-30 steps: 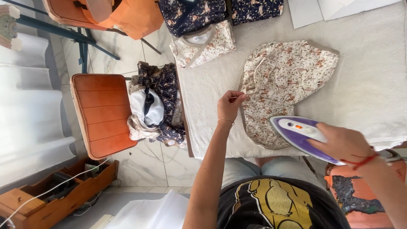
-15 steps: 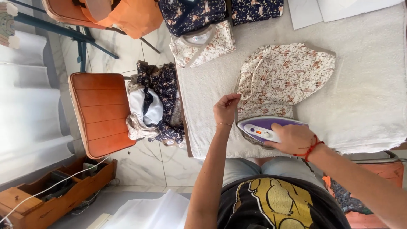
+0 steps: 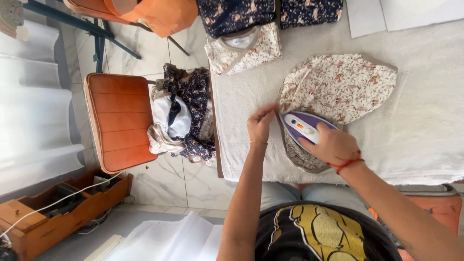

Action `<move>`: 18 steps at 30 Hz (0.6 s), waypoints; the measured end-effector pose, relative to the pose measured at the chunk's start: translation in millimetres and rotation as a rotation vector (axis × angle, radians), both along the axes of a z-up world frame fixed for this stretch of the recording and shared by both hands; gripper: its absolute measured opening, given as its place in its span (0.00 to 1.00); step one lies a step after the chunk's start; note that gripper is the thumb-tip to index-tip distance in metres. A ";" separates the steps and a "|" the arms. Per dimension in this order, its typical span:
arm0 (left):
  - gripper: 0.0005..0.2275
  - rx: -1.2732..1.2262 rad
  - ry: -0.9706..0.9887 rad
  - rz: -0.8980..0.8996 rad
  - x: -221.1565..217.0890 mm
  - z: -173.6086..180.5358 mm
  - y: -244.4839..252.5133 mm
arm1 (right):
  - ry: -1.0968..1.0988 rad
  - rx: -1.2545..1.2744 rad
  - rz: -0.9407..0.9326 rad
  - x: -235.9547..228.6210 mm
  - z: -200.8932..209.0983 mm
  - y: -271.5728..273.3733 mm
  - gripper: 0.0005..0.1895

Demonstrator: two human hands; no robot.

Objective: Ironing and folding baby onesies on a flat surface.

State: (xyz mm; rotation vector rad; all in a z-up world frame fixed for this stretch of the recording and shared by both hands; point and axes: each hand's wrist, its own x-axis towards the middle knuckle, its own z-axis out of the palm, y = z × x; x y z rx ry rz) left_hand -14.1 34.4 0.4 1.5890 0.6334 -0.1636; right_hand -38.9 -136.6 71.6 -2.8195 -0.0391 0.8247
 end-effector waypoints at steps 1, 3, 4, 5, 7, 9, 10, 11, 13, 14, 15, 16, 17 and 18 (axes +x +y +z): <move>0.09 0.059 -0.010 -0.032 0.2 -7.5 4.3 | -0.026 0.001 0.022 1.3 -1.2 4.6 0.27; 0.11 0.120 -0.026 -0.064 1.8 -12.0 9.4 | -0.058 0.005 0.045 0.9 -2.8 3.7 0.24; 0.11 0.099 0.004 -0.081 3.1 -8.9 10.6 | 0.003 0.033 0.067 -0.9 -3.3 -1.4 0.25; 0.11 0.074 0.038 -0.099 2.0 -5.7 10.8 | 0.068 0.057 0.089 -4.9 -3.0 -7.3 0.26; 0.09 0.154 0.055 -0.182 -2.1 10.9 13.6 | 0.116 0.029 0.250 -17.1 -4.6 -29.3 0.26; 0.08 0.239 0.071 -0.255 -14.8 32.5 8.7 | 0.160 0.007 0.421 -28.5 -12.8 -51.1 0.25; 0.08 0.355 0.298 -0.345 -24.2 45.7 2.2 | 0.091 0.021 0.511 -32.8 -20.7 -61.8 0.25; 0.10 0.467 0.529 -0.439 -34.5 58.3 -4.7 | 0.023 0.037 0.591 -39.3 -28.9 -72.4 0.24; 0.11 0.528 0.549 -0.563 -59.2 53.4 -14.9 | 0.016 -0.012 0.555 -17.3 -13.5 -62.3 0.23; 0.13 0.583 0.565 -0.694 -72.9 50.3 -21.1 | 0.011 -0.063 0.513 -8.0 -5.9 -58.4 0.23; 0.13 0.578 0.581 -0.693 -78.3 46.5 -20.8 | 0.025 -0.058 0.519 -5.3 -9.7 -58.7 0.23; 0.12 0.585 0.575 -0.687 -84.1 42.9 -20.7 | 0.047 -0.086 0.378 -2.9 -13.5 -59.1 0.25; 0.11 0.595 0.554 -0.687 -85.0 38.0 -21.3 | 0.057 -0.120 0.227 2.6 -17.2 -60.6 0.28; 0.11 0.592 0.557 -0.690 -87.8 41.3 -15.5 | 0.061 -0.121 0.226 -0.5 -14.1 -58.9 0.28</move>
